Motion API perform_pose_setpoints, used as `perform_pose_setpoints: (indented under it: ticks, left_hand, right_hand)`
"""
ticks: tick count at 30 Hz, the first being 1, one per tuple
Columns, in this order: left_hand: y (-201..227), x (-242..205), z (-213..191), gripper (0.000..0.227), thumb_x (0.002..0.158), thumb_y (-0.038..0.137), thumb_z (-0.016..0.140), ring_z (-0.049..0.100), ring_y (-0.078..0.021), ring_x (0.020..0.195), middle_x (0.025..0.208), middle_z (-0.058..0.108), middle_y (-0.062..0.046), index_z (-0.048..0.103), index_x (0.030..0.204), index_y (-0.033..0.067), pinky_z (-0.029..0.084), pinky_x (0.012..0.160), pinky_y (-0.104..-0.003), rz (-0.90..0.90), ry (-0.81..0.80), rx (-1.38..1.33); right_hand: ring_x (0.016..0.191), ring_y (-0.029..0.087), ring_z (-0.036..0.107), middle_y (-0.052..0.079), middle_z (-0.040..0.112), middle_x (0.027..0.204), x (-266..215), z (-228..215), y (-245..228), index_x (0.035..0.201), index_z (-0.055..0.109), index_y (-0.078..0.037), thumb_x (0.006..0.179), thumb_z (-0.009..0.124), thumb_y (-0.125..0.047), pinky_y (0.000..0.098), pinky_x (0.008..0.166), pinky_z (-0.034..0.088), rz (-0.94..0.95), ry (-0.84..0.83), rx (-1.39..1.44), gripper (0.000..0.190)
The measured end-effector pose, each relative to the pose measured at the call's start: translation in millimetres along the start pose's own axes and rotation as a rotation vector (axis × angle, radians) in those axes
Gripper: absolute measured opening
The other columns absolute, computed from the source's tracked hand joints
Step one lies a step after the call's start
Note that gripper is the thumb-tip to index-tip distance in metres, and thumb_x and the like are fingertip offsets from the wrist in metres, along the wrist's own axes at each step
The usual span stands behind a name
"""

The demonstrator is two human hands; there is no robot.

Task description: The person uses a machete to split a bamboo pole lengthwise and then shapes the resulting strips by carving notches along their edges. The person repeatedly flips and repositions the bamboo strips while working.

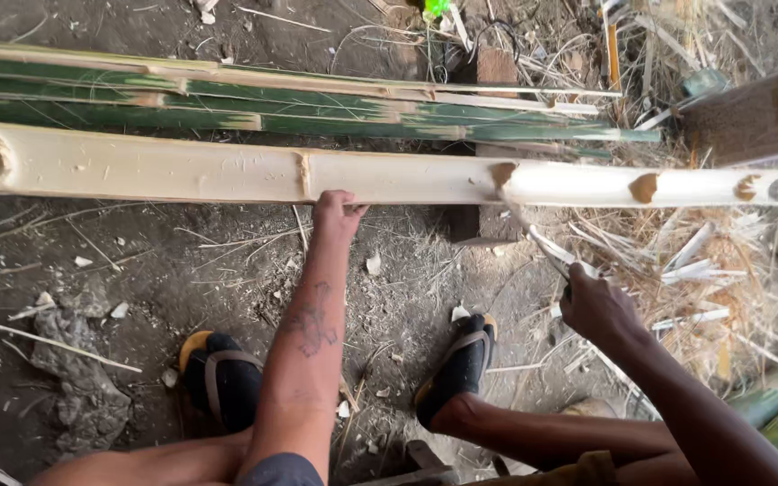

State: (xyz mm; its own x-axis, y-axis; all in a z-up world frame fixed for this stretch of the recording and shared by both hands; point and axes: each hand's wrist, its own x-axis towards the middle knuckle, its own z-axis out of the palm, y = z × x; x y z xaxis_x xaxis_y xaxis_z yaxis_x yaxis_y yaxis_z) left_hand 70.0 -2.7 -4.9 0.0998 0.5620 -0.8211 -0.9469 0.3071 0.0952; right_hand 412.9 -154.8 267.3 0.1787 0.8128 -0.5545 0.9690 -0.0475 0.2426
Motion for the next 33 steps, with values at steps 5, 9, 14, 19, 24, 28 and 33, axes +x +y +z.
perform_pose_setpoints:
  ticks: [5,9,14,19,24,28,33]
  left_hand:
    - [23,23,-21,0.049,0.079,-0.013,0.05,0.059,-0.0373,0.121,0.123,0.058,-0.026,0.051,0.127,-0.0032,0.049,0.108,-0.058,-0.051,-0.056,0.033]
    - [19,32,-24,0.043,0.079,-0.011,0.051,0.068,-0.037,0.111,0.113,0.066,-0.025,0.054,0.122,-0.0092,0.059,0.103,-0.054,-0.044,-0.144,0.034]
    - [9,46,-46,0.034,0.087,0.005,0.05,0.065,-0.0347,0.106,0.109,0.066,-0.02,0.055,0.119,-0.0025,0.056,0.095,-0.055,-0.075,-0.118,0.006]
    - [6,71,-45,0.023,0.092,0.012,0.048,0.059,-0.0332,0.095,0.101,0.06,-0.016,0.055,0.113,0.0063,0.051,0.084,-0.057,-0.003,-0.17,0.018]
    - [11,52,-40,0.024,0.096,0.016,0.042,0.064,-0.0269,0.092,0.097,0.066,-0.015,0.058,0.108,0.0026,0.058,0.086,-0.048,-0.066,-0.176,0.047]
    - [34,34,-17,0.027,0.1,0.028,0.044,0.06,-0.0208,0.082,0.092,0.066,-0.012,0.058,0.107,0.0056,0.055,0.079,-0.042,0.0,-0.071,0.04]
    - [22,37,-18,0.026,0.102,0.029,0.05,0.056,-0.0172,0.074,0.09,0.069,-0.009,0.059,0.113,0.0072,0.05,0.072,-0.038,-0.006,-0.125,0.014]
  right_hand:
    - [0.039,0.014,0.048,0.004,0.062,0.062,-50,-45,-38,0.11,0.056,-0.009,0.103,0.051,-0.025,0.0357,0.034,0.045,-0.214,-0.01,-0.229,0.018]
    - [0.04,0.012,0.049,0.001,0.059,0.063,-65,-90,-70,0.097,0.058,-0.013,0.1,0.047,-0.026,0.0312,0.029,0.047,-0.677,0.276,-0.112,0.018]
    - [0.038,0.016,0.059,0.005,0.06,0.051,-50,-156,-47,0.113,0.05,-0.008,0.106,0.044,-0.025,0.0342,0.034,0.052,0.031,0.02,-0.462,0.019]
    - [0.04,0.016,0.056,0.003,0.061,0.057,-43,-101,-31,0.119,0.051,-0.013,0.104,0.041,-0.031,0.0369,0.037,0.048,-0.367,0.052,-0.432,0.025]
    - [0.045,0.014,0.055,0.003,0.062,0.063,-4,-107,40,0.112,0.058,-0.011,0.105,0.045,-0.028,0.0331,0.039,0.051,-0.153,0.052,-0.522,0.022]
    - [0.045,0.011,0.053,0.002,0.064,0.062,12,-133,63,0.12,0.055,-0.011,0.107,0.046,-0.029,0.0298,0.039,0.051,0.104,-0.128,-0.617,0.023]
    - [0.037,0.01,0.05,0.0,0.061,0.059,-21,-78,11,0.112,0.056,-0.013,0.104,0.041,-0.032,0.0283,0.031,0.048,-0.387,0.036,-0.388,0.025]
